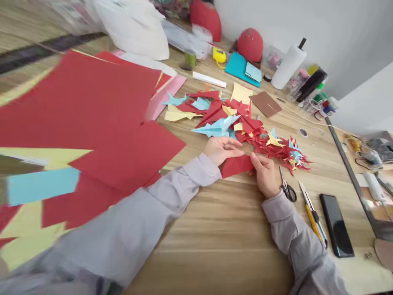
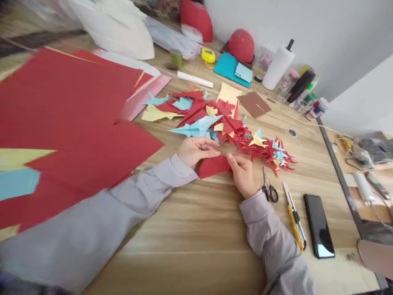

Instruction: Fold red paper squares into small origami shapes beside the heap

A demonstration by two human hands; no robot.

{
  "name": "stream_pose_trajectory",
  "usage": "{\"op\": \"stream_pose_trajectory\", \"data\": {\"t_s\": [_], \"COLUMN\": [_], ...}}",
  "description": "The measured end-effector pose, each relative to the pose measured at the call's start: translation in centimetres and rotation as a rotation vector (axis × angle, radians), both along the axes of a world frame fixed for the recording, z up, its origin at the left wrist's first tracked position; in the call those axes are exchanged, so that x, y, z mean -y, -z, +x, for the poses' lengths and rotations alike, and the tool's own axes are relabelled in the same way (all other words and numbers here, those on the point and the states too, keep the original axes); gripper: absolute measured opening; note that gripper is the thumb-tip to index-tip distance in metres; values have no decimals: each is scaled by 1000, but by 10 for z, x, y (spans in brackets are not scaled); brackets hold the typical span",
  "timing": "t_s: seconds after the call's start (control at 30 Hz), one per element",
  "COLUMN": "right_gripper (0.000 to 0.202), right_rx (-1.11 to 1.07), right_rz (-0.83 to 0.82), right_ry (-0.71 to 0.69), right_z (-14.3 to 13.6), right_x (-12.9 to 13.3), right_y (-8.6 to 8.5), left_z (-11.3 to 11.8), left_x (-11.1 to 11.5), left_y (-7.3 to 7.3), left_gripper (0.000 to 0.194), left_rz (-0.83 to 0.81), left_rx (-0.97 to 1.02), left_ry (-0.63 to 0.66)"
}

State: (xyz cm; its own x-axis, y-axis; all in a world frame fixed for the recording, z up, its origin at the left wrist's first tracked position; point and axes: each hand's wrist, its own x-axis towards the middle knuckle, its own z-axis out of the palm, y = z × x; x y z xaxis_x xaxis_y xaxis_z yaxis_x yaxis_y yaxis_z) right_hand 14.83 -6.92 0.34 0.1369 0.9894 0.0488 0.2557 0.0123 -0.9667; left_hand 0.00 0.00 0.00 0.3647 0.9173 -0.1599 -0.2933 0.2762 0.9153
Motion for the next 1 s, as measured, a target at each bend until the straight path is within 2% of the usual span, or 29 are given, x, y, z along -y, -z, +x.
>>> {"op": "stream_pose_trajectory", "data": {"t_s": [0.13,0.23,0.5,0.6,0.7,0.83,1.0], "right_gripper": [47,46,45,36,25,28,27], "right_rx": [4,-31,-100,-92,20,178,228], "right_rz": [15,31,23,58,47,-24,-17], "right_ry": [40,86,108,79,6,-67,-97], "right_z": [0,2,3,2,-1,-4,-3], "right_x": [-2,-3,-4,-4,-3,-2,-3], "right_y": [2,4,6,2,-3,-5,-1], "left_z": [0,1,2,2,2,4,4], "left_x": [0,0,0,2,4,6,6], "left_y": [1,3,4,3,1,1,2], "left_gripper": [35,34,31,29,26,24,22], "left_rz": [23,24,50,77,127,198,222], "left_rx": [-27,31,52,-1,-81,-123,-159], "left_ry": [-56,-96,-120,-110,-77,-26,-4]}}
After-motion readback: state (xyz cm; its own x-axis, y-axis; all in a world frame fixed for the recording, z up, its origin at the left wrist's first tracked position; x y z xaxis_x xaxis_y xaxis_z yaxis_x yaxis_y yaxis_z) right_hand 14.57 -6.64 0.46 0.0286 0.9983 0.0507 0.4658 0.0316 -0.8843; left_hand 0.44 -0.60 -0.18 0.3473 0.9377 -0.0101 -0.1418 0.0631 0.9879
